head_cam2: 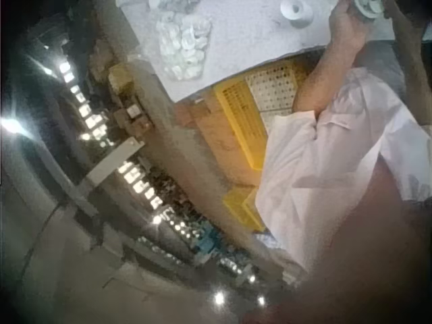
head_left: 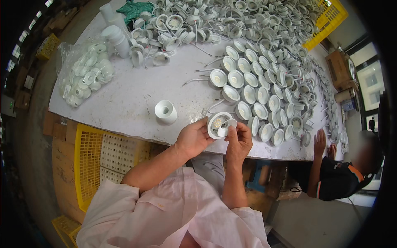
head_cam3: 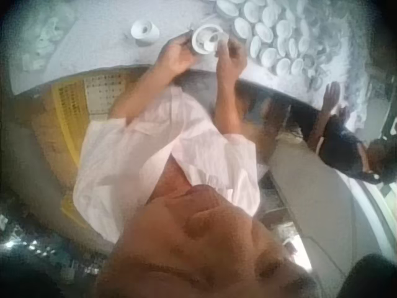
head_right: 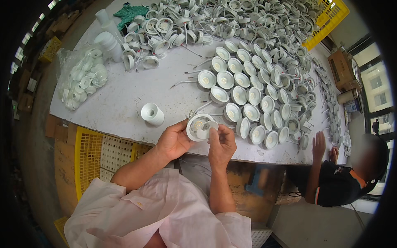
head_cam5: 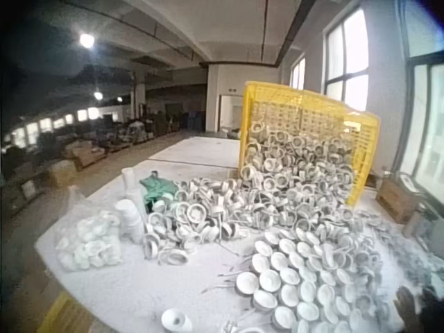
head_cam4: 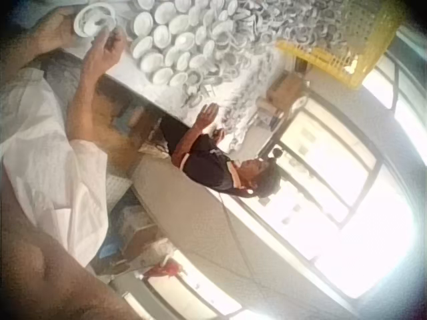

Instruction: The person assembles light fixtures by taking LED circuit components and plastic housing rings from the table and pressing them together by hand.

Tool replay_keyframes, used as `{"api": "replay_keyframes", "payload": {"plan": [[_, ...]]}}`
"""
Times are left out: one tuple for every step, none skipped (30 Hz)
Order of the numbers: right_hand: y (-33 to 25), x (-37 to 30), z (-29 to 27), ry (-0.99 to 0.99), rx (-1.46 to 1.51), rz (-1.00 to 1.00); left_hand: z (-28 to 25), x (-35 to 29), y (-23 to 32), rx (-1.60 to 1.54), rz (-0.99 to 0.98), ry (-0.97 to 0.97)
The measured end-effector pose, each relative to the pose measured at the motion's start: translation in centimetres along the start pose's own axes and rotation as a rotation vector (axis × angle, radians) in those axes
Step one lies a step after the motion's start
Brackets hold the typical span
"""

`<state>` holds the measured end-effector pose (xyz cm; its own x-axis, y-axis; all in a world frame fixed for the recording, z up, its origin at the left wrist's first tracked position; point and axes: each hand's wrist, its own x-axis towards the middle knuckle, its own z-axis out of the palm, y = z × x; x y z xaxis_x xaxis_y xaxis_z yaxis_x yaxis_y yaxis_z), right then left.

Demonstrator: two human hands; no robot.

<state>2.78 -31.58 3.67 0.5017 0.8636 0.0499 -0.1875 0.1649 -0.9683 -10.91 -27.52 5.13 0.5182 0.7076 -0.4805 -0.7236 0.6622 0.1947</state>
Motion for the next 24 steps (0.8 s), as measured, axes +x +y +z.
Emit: {"api": "replay_keyframes", "payload": {"plan": [[0.1,-0.1,-0.1,0.006,0.001,-0.026,-0.1,0.1,-0.2,0.005,-0.006,-0.003],[0.0,-0.2,-0.2,0.012,0.001,-0.025,-0.2,0.1,-0.4,0.012,-0.012,-0.005],[0.0,-0.3,-0.3,0.007,-0.053,-0.029,-0.3,0.1,-0.6,0.015,-0.017,-0.004],[0.0,-0.3,-0.4,0.001,-0.105,-0.033,-0.4,0.1,-0.7,0.021,-0.021,-0.015],[0.1,-0.4,-0.4,0.008,-0.103,-0.032,-0.5,0.1,-0.8,0.027,-0.025,-0.027],[0.2,-0.3,-0.5,-0.008,-0.106,-0.029,-0.7,0.2,-1.0,0.030,-0.030,-0.026],[0.2,-0.3,-0.6,-0.025,-0.108,-0.027,-0.9,0.3,-1.1,0.026,-0.035,-0.039],[0.1,-0.3,-0.6,-0.020,-0.107,-0.026,-0.9,0.4,-1.2,0.022,-0.040,-0.053],[-0.1,-0.3,-0.5,-0.024,-0.085,-0.002,-0.9,0.4,-1.3,0.024,-0.041,-0.050],[-0.2,-0.4,-0.5,-0.029,-0.063,0.022,-0.8,0.4,-1.4,0.046,-0.032,-0.029],[-0.1,-0.3,-0.6,-0.029,-0.062,0.024,-0.6,0.3,-1.4,0.069,-0.022,-0.008],[0.0,-0.4,-0.7,-0.032,-0.049,0.026,-0.4,0.2,-1.5,0.070,-0.021,-0.004],[0.1,-0.4,-0.8,-0.035,-0.036,0.027,-0.2,0.1,-1.6,0.166,0.031,0.024],[0.1,-0.3,-0.9,-0.036,-0.034,0.031,0.0,-0.1,-1.6,0.263,0.084,0.052],[0.2,-0.3,-1.0,-0.038,-0.043,0.030,0.0,-0.2,-1.7,0.262,0.080,0.055],[0.2,-0.3,-1.1,-0.041,-0.053,0.030,0.0,-0.2,-1.7,0.374,0.141,0.120],[0.3,-0.3,-1.2,-0.039,-0.055,0.034,0.0,-0.3,-1.7,0.486,0.202,0.185],[0.4,-0.2,-1.2,-0.050,-0.064,0.032,0.0,-0.5,-1.8,0.487,0.202,0.187],[0.5,-0.3,-1.3,-0.061,-0.073,0.030,0.1,-0.8,-1.8,0.549,0.284,0.135],[0.6,-0.3,-1.4,-0.061,-0.073,0.033,0.1,-1.0,-1.8,0.610,0.366,0.081],[0.6,-0.3,-1.4,-0.077,-0.084,0.043,0.1,-1.1,-1.7,0.609,0.366,0.083],[0.6,-0.4,-1.4,-0.094,-0.095,0.054,0.2,-1.1,-1.4,0.849,0.422,0.001],[0.6,-0.4,-1.4,-0.093,-0.095,0.055,0.2,-1.1,-1.3,1.088,0.475,-0.085],[0.5,-0.5,-1.2,-0.098,-0.086,0.051,0.1,-1.0,-1.3,1.087,0.476,-0.084]]}}
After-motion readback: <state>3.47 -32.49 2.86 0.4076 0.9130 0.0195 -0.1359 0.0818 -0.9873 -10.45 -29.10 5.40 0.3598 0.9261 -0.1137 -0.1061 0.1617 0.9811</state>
